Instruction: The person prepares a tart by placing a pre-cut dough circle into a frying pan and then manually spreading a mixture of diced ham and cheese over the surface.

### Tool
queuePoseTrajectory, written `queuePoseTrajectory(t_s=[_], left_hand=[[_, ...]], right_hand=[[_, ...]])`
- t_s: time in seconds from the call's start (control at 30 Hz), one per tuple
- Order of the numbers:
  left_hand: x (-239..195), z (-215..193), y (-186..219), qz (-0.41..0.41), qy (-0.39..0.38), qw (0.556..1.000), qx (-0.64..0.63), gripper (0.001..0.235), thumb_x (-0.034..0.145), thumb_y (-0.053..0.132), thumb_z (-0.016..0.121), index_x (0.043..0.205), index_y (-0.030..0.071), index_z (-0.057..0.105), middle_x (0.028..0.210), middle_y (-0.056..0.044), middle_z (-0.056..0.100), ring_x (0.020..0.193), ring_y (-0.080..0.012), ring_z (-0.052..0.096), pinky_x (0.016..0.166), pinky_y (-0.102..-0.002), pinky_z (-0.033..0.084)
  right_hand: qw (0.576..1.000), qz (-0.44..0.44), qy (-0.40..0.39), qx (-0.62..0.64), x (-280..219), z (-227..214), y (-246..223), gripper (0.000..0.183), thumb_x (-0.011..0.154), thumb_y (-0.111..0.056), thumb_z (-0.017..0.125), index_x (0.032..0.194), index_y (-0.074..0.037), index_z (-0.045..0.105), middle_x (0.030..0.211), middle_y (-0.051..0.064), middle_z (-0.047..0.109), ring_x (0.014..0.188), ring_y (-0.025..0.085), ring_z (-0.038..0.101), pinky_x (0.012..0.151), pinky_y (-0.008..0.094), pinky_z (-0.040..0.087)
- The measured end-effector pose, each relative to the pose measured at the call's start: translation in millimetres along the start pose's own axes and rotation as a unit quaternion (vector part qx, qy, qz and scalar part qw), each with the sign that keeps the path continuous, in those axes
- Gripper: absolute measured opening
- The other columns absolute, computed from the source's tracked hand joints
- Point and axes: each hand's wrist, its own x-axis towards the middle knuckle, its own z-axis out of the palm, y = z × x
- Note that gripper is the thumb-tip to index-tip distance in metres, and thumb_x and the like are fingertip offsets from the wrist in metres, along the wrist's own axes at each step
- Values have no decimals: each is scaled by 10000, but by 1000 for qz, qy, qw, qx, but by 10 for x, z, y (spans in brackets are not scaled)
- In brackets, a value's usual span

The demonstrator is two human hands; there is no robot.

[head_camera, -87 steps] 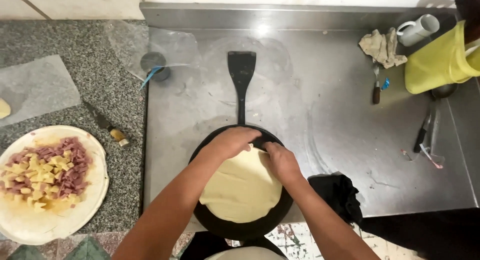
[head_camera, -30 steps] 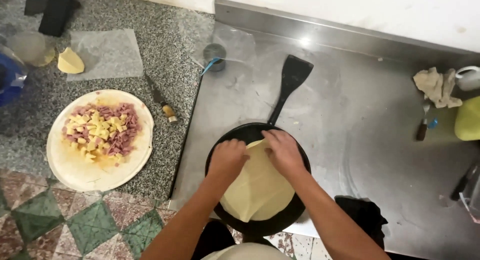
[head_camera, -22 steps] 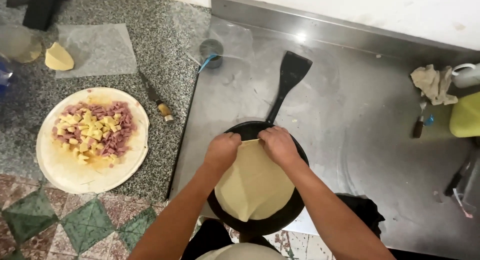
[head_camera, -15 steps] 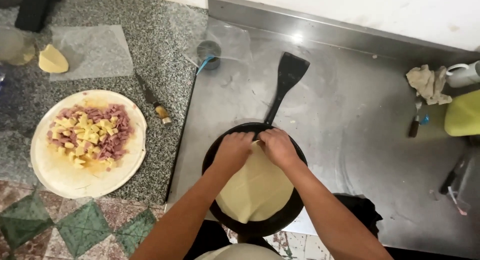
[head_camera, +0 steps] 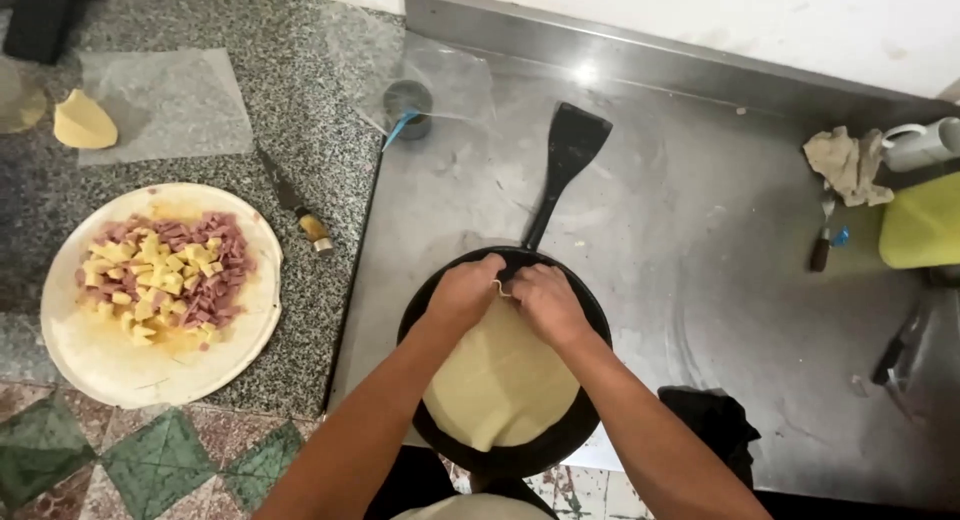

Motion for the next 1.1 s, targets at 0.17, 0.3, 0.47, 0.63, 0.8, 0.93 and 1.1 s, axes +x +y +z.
queuePoseTrajectory(t_s=[0.17,0.3,0.47,0.63,0.8,0.93,1.1], left_hand=[[-36,-154,65,-64,-44,994,-76,313,993,199,570,1296,132,530,1014,-109,754,994,-312,741,886,-452,579],[-78,-239,176,-63,-70,993,-72,357,991,173,525,1342,118,487,1035,-126,756,996,-325,741,884,-480,579],[-128,-307,225,-49,-71,994,-61,461,970,133,535,1414,69,430,1035,-154,756,990,-335,744,859,-487,581],[-141,-299,275,-58,-105,991,-63,542,970,288,518,1452,62,416,1039,-188,749,1013,-361,734,892,-499,575],[-75,-183,80,67,-63,994,61,396,978,125,497,1364,50,447,995,-150,746,965,-322,733,857,-430,572],[-96,-228,18,116,-62,988,78,343,979,114,481,1316,57,480,997,-132,736,987,-303,719,868,-403,570],[51,429,-270,198,7,978,-64,366,996,142,550,1340,20,568,1245,-206,684,1194,-379,622,1056,-486,459]], right_hand=[[1000,2,22,2,52,71,45,158,875,-246,692,1001,-174,631,949,34,719,1033,255,671,933,440,508],[999,-14,30,10,58,169,103,239,904,-261,659,1029,-140,495,901,79,719,985,292,689,901,436,506],[1000,14,11,5,68,51,-2,267,928,-306,633,1056,-154,454,837,51,693,899,273,691,847,392,516],[999,30,16,-5,14,-66,-84,395,892,-365,692,1079,-148,420,866,106,694,911,318,700,821,454,533],[1000,21,5,2,-28,-104,35,329,894,-297,704,1080,-133,488,906,89,712,936,316,712,813,437,549],[1000,26,-3,-14,-77,22,281,189,919,-285,674,1046,-150,635,920,68,720,955,298,713,812,419,566],[998,10,51,28,54,1105,260,94,922,-215,610,941,-158,682,848,48,730,828,254,717,739,410,572]])
